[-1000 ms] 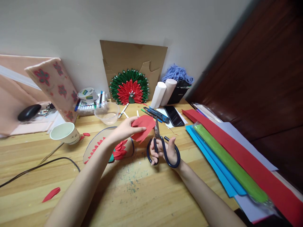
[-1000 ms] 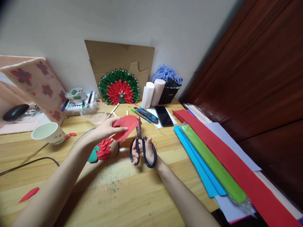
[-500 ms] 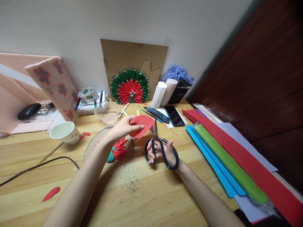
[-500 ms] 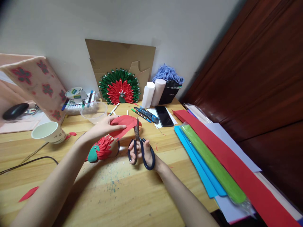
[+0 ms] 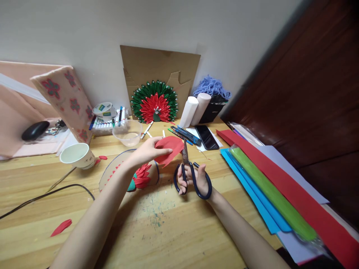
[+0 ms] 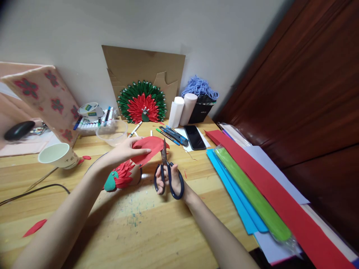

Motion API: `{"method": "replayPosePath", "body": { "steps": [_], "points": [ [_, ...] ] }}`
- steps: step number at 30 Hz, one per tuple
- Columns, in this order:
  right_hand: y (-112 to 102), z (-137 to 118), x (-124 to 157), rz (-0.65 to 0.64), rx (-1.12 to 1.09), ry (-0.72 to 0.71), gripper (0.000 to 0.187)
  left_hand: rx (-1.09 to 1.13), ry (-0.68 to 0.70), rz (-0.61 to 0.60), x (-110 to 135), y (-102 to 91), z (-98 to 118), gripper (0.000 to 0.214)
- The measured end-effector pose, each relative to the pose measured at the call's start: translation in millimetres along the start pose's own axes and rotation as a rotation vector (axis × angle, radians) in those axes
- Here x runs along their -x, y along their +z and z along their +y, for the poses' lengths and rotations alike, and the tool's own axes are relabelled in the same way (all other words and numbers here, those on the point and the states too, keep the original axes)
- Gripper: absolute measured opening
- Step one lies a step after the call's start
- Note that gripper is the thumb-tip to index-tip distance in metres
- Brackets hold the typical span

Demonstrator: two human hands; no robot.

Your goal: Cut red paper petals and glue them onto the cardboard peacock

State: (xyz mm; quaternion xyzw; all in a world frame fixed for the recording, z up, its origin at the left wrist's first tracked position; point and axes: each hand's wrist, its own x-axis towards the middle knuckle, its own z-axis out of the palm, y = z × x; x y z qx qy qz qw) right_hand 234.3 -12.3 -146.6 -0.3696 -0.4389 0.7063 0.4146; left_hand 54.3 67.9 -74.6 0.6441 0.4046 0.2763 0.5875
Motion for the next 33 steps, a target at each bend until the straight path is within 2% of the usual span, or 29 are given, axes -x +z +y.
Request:
{"method": "replayPosePath", "body": {
  "steps": [11,18,23,30,33],
  "points": [
    [-8,13,-5,0.049,-0.060,0.016,0.078,-0.064,-0.028,0.041,0,-4.5,2,0.026],
    [-16,18,-8,-0.126,-0.220,0.064,0.070,-0.124,0.029,0.078,-4,-11.2,-3,0.022],
    [-15,18,-6,-0.070,-0.238,0.085,0.067,-0.076,0.047,0.136,-3,-11.5,-2,0.017],
    [-7,7,-3,0.045,-0.116,0.053,0.070,-0.089,-0.023,0.266,-6,-14.0,-6,0.022],
    [-3,4,-2,0.062,-0.116,0.076,0.068,0.015,-0.042,0.294,-8,-14.2,-11,0.023]
  ]
}}
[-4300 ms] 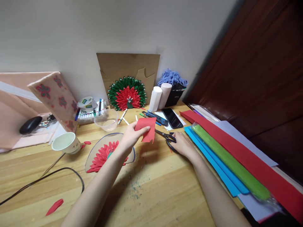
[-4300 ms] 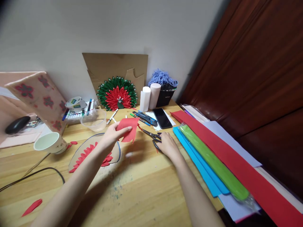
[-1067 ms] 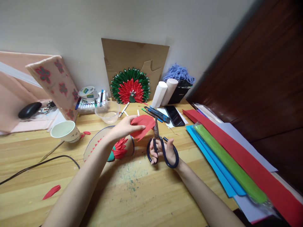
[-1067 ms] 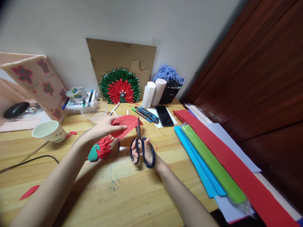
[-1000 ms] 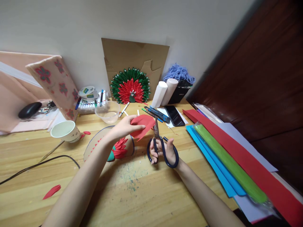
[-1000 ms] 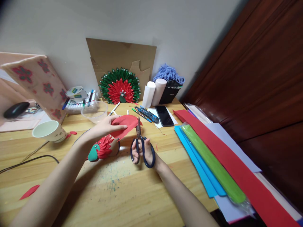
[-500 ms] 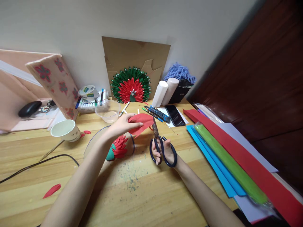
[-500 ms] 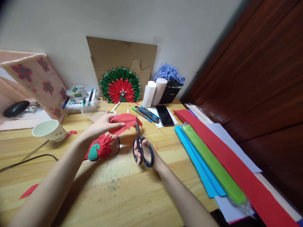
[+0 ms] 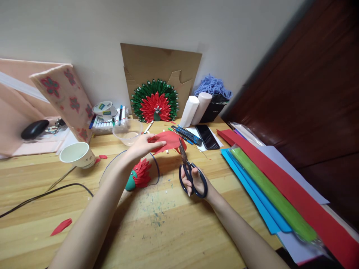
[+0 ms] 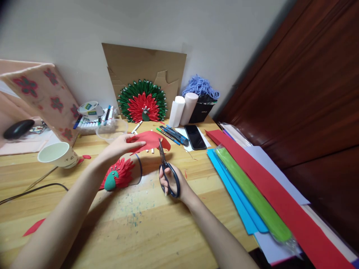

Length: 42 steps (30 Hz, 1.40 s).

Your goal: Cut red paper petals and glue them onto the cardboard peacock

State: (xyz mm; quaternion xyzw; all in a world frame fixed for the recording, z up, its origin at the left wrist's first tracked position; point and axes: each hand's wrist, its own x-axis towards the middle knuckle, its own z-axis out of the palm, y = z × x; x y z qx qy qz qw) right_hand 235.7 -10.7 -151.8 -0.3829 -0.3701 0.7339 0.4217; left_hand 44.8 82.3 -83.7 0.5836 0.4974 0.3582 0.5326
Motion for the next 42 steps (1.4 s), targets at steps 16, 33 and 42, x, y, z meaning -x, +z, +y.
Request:
{"method": "replayPosePath", "body": {
  "steps": [16,33,42],
  "points": [
    [2,11,-5,0.145,-0.086,-0.120,0.065,1.260,-0.296,0.050,20,72.4,4,0.025],
    [12,11,4,-0.002,0.048,-0.099,0.074,0.981,-0.144,0.266,9,71.6,-1,0.028],
    [11,-3,4,-0.051,0.062,-0.070,0.080,0.751,-0.057,0.241,10,73.7,-7,0.024]
  ]
}}
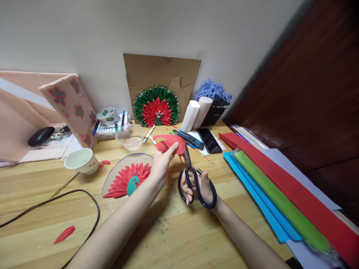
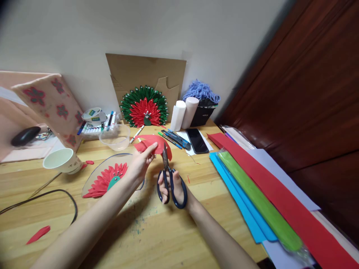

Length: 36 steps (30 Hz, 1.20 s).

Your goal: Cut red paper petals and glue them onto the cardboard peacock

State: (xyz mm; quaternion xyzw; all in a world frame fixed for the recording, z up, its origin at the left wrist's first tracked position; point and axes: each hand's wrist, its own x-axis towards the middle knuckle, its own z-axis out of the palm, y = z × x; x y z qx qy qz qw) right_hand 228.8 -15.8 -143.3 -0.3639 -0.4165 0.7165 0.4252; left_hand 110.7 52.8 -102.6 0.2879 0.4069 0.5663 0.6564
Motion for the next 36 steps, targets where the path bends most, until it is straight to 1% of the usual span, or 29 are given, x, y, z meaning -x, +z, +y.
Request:
{"method": "replayPosePath", "body": {
  "steps": [7,11,21,27,31,36],
  "points": [
    [1,-8,2,0.041,0.015,0.025,0.083,-0.071,0.027,-0.056,2,-0.6,-4,0.021],
    [0,-8,2,0.057,0.026,0.017,0.084,-0.090,0.049,-0.080,2,-1.1,-5,0.024],
    [-5,-1,0,0.053,-0.009,-0.002,0.080,-0.118,0.064,-0.094,1,-1.7,-7,0.022],
    [-8,4,-3,-0.012,-0.068,0.019,0.075,-0.131,0.089,-0.101,-2,-5.5,-8,0.023],
    [-9,7,-3,0.039,-0.075,0.017,0.072,-0.130,0.074,-0.096,-2,-6.0,-7,0.024],
    [-8,5,-1,0.058,-0.071,0.035,0.068,-0.122,0.042,-0.080,-2,-5.0,-3,0.024]
  ]
}}
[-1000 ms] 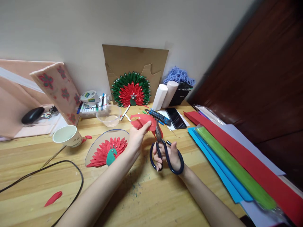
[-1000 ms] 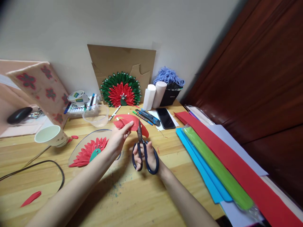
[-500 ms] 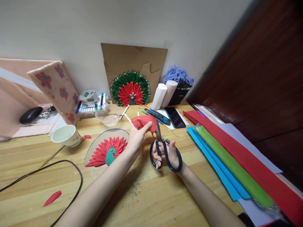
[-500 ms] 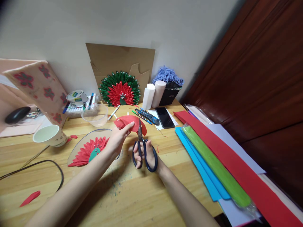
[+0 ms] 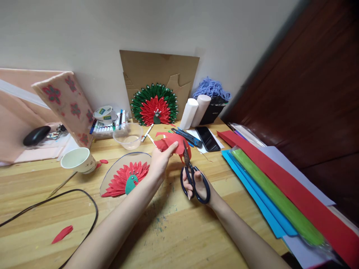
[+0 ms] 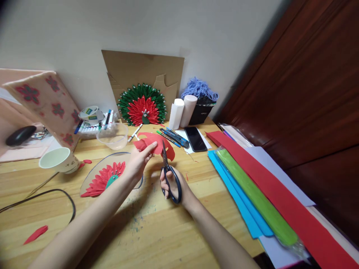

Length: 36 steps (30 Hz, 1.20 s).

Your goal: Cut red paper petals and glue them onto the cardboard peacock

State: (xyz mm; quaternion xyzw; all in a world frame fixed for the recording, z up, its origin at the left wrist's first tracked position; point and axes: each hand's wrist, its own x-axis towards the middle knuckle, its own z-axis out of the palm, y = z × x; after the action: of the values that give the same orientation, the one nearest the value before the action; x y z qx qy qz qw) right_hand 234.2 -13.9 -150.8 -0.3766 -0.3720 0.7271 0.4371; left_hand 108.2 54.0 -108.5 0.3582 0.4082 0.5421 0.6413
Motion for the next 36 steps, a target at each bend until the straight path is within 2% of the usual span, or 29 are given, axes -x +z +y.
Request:
{"method": "replayPosePath", "body": {
  "steps": [7,14,18,23,29,36],
  "points": [
    [5,-2,4,0.085,0.104,-0.067,0.069,0.044,-0.035,0.019,0,0.4,5,0.025],
    [8,-5,6,0.047,0.148,-0.068,0.069,0.110,-0.029,0.087,-3,-2.5,13,0.029],
    [10,-5,7,0.057,0.214,-0.087,0.070,0.173,-0.033,0.082,-3,-2.1,17,0.032],
    [11,-4,9,0.023,0.261,-0.076,0.071,0.124,0.025,0.086,-5,-4.5,18,0.028],
    [10,1,9,-0.054,0.205,-0.054,0.069,-0.036,0.119,0.081,-8,-10.1,19,0.030],
    [5,9,9,-0.141,0.198,-0.067,0.074,-0.203,0.337,0.132,-6,-9.6,22,0.024]
  ]
}}
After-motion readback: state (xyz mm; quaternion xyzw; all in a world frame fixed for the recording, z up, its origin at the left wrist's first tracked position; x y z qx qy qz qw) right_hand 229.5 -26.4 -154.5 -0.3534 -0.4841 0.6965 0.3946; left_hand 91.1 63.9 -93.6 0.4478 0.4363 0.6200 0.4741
